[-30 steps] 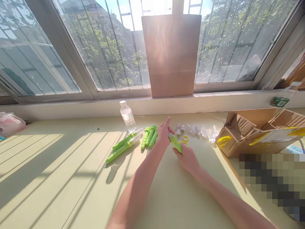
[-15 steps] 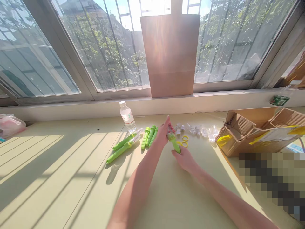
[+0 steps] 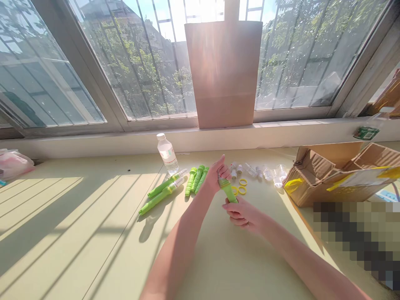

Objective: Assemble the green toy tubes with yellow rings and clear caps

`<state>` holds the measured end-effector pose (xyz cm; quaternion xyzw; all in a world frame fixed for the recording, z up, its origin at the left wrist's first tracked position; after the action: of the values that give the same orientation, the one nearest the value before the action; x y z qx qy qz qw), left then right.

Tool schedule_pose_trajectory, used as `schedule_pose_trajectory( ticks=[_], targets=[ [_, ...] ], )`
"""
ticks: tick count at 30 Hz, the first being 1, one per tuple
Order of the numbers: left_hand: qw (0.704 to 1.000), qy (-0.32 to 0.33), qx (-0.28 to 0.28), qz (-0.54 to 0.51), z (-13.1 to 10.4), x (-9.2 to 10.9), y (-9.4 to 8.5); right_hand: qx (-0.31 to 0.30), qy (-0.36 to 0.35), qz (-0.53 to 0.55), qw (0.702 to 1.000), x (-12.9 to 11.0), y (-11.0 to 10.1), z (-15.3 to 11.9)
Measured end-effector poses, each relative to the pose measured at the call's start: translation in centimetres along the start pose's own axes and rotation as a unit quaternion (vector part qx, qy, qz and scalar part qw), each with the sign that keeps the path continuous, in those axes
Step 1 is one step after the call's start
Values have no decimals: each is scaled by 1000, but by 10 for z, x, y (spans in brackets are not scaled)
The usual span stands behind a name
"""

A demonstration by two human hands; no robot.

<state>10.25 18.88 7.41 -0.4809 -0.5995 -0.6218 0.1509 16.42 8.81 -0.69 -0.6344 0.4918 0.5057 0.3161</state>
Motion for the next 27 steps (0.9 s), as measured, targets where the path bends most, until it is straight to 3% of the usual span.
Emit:
schedule_pose_trajectory(
  ticks=[1, 3, 6, 9, 11, 13, 15, 18, 20, 22, 23, 25, 27],
  targets=[
    [1000, -8, -1, -8, 0, 0, -1, -40, 3, 12, 999, 0, 6, -1],
    [1000, -5, 22, -9, 0, -1, -3, -13, -11, -12, 1000, -3, 1, 2],
    [993, 46, 108, 9, 0, 1, -6, 132, -62, -158, 977, -11, -24, 8],
    [974, 83, 210, 20, -6, 0, -8, 287, -112, -331, 892, -27, -47, 3],
    [966, 102, 232, 39, -10, 3, -4, 276, -130, -344, 888, -30, -46, 4],
    [964, 119, 229, 62, -13, 7, 0, 211, -157, -280, 923, -30, -36, 6],
    [970, 115, 201, 77, -13, 10, 1, 156, -131, -191, 960, -25, -27, 5],
    [991, 67, 90, 70, -6, 6, 4, 69, -9, -71, 995, -7, -8, 1],
    [998, 36, -7, 50, -3, 3, 8, 18, 14, -14, 1000, -4, 4, -3],
    [997, 27, -68, 35, -3, 2, 11, -22, 22, 3, 1000, -3, 12, -4],
    [996, 27, -78, 35, -2, 2, 12, -12, 20, -4, 1000, -2, 10, -3],
    [997, 41, -43, 49, -1, 2, 12, 59, -2, -54, 997, -2, -4, 2],
    [993, 75, 64, 72, -1, 3, 6, 155, -60, -133, 977, -10, -23, 6]
  ],
)
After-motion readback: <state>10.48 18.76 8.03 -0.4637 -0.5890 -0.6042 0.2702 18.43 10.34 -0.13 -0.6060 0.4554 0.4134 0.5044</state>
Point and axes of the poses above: each hand's wrist, its own z-axis towards the middle knuckle, its own y-axis out of the palm, x = y × z, the point moved 8 cm from there along z, towards the middle knuckle, and after that the axes turned 6 degrees about -y, right-handed, at the moved point
